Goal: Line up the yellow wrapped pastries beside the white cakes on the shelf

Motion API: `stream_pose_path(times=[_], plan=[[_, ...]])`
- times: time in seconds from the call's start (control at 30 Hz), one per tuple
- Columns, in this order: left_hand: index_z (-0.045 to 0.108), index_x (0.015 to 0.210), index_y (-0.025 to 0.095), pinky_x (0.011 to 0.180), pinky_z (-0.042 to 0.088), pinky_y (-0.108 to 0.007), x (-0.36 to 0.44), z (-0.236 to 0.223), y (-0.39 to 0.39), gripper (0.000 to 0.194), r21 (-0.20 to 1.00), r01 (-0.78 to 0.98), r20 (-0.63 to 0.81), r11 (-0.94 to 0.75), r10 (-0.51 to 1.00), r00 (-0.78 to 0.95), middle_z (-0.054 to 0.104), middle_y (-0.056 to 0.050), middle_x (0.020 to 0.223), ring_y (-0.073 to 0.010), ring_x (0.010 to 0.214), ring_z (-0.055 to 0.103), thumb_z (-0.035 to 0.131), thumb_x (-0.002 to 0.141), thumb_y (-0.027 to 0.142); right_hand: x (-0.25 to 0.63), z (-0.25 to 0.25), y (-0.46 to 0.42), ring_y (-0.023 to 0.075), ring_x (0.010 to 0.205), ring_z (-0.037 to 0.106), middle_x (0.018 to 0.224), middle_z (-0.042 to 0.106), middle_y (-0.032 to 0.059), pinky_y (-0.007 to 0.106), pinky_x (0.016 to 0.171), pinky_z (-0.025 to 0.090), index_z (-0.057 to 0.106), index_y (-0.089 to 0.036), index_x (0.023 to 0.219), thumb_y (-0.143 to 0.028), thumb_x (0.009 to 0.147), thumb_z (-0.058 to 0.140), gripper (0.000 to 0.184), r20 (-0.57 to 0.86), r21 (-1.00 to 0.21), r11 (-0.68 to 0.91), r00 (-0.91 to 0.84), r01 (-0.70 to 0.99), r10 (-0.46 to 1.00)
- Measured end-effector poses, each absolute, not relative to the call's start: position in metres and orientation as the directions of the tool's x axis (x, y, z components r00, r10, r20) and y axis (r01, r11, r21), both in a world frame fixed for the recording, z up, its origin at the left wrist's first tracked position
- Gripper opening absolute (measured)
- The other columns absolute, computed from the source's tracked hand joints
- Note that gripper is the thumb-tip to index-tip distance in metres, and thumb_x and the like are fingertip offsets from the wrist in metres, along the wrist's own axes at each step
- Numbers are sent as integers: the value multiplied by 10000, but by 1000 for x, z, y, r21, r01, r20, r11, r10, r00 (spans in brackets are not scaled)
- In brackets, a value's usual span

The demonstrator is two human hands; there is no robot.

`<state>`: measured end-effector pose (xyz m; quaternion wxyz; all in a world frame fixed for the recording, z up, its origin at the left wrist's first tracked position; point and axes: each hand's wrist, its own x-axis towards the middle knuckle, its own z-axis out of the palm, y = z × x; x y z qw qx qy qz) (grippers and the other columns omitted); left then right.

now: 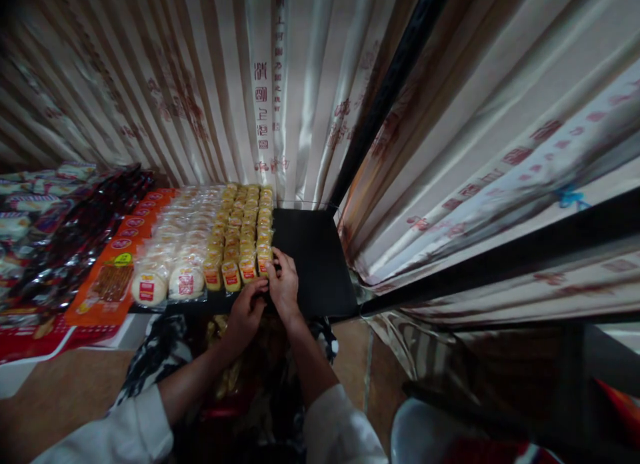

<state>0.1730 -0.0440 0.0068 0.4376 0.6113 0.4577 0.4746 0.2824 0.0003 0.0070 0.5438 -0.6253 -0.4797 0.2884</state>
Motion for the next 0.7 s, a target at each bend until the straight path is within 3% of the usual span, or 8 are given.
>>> stream_pose_path(times=[0.27,0.43,0.7], plan=[[575,1100,186,1062,362,-398,169,5,-42,412,951,191,210,-244,960,183,573,-78,1235,-197,1183,505,417,743,52,277,10,-3,192,971,549,1112,577,78,283,744,502,604,-238,1173,-320,781,558,402,189,-951,76,372,299,909],[573,1075,177,1028,396,-377,166,5,-41,359,934,214,236,-286,944,233,570,-95,1232,-196,1184,503,401,777,76,278,8,-3,203,1027,544,1172,560,89,298,782,496,606,-236,1183,-330,801,545,398,206,-945,102,325,310,923],[597,1062,193,1068,356,-382,168,8,-39,296,963,186,155,-197,964,216,581,-83,1252,-202,1199,511,438,817,148,282,3,-1,220,1122,515,1224,560,72,340,929,446,605,-262,1203,-365,803,563,414,184,-950,92,298,298,937]])
